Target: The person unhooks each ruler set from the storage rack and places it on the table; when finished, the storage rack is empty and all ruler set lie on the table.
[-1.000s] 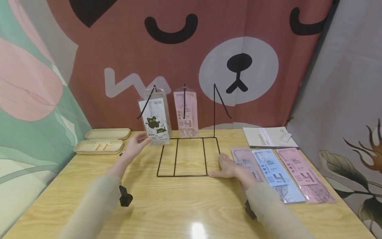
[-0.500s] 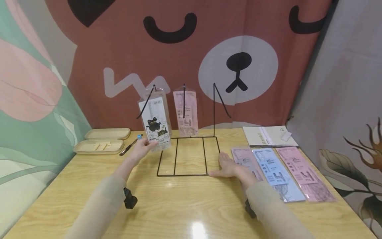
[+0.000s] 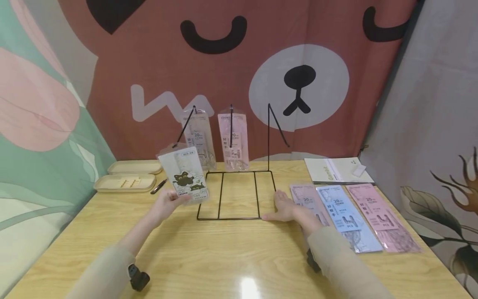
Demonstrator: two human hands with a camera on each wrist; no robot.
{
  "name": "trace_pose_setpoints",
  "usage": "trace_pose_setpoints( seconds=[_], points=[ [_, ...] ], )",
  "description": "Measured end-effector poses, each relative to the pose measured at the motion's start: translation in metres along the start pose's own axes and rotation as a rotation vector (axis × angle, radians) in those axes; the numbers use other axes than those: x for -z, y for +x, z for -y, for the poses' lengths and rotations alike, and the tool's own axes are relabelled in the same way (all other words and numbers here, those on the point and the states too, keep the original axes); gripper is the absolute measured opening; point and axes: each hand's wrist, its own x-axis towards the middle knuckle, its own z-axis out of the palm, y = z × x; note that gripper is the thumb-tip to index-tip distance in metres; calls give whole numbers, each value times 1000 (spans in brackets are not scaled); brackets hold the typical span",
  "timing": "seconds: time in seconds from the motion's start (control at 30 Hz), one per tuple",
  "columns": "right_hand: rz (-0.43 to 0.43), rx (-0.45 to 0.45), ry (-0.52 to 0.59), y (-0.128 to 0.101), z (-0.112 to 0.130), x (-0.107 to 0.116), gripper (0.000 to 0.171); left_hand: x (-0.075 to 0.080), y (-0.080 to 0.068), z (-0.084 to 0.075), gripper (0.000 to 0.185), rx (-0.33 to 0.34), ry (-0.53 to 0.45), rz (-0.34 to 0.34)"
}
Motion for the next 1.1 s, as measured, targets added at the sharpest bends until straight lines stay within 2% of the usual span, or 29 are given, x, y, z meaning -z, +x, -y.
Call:
trace_pose_setpoints(
  seconds=[0.17,0.27,0.37,0.47,0.53,0.63,0.73,0.87,1.0,1.1],
  points=[
    [7,1,12,-1,0,0,109,6,-22,-1,20,-70,-14,46],
    [14,1,14,0,-1,0,109,12,-32,1,25,-75,-32,49],
    [14,-1,7,1,-1,2,109,21,-40,5,30,-13,-63,18],
    [6,1,1,2,-2,4,109,32,-46,12,39,73,-112,-16],
    [10,-1,0,2,-2,3,110,40,-49,19,44,146,-117,-12],
    [16,-2,4,1,-2,0,110,50,-55,27,48,247,-89,45],
    [17,2,8,0,-1,-3,111,56,-61,32,49,329,-46,147],
    [6,17,17,1,-1,-4,111,57,-64,36,48,412,-101,254],
    [7,7,21,0,-1,-2,110,54,-61,35,52,468,-117,288],
    [6,1,19,0,-1,0,110,49,-58,34,50,480,-82,271]
  ],
)
